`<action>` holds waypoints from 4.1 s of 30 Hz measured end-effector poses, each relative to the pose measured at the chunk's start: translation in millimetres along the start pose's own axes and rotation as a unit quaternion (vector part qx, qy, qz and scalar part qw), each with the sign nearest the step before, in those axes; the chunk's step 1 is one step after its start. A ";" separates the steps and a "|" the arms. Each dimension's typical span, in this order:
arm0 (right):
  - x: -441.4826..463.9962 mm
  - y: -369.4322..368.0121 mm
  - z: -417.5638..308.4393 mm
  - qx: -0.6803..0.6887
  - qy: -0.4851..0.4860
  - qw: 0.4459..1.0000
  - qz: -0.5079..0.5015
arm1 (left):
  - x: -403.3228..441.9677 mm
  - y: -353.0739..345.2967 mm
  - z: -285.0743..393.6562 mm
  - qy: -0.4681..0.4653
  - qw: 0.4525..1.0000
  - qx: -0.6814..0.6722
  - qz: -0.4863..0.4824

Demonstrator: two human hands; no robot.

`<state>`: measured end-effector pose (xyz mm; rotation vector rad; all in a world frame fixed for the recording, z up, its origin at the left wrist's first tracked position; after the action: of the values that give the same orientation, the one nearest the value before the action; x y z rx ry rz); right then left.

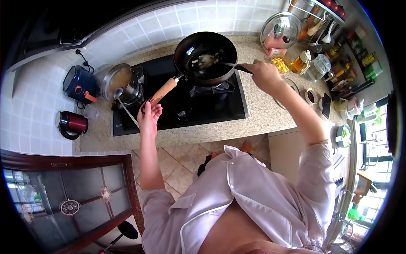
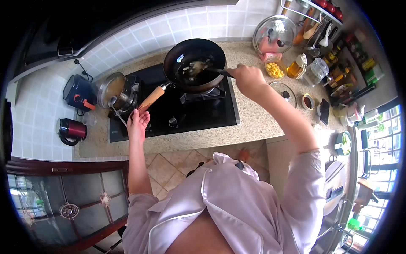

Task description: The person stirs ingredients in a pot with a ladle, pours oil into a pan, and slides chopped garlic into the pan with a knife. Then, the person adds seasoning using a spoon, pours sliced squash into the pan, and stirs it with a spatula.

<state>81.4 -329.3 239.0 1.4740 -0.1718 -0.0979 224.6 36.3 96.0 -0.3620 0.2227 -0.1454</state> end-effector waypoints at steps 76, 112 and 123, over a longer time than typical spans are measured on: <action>-505.1 -110.1 382.6 0.624 -0.511 0.497 0.321 | -132.8 -291.4 -144.6 0.207 0.971 -0.102 -0.064; 95.3 -50.8 10.5 0.046 0.039 0.993 0.097 | -122.6 -169.5 -42.4 0.152 0.978 -0.126 -0.072; 64.9 -9.6 16.6 0.052 0.018 0.985 0.161 | -142.4 -179.8 -50.2 0.186 0.961 -0.194 -0.069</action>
<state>142.6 -357.6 234.5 1.5331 -0.3877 0.2030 57.0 -121.1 143.0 -0.7419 0.6039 -0.3096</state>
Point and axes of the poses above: each hand's wrist, its own x-axis towards the middle knuckle, its own y-axis out of the back of the hand, z = x × y, the point moved 10 cm from there along x, towards the middle knuckle, and after that the axes turned 4 degrees about z, right-handed, at the moved point
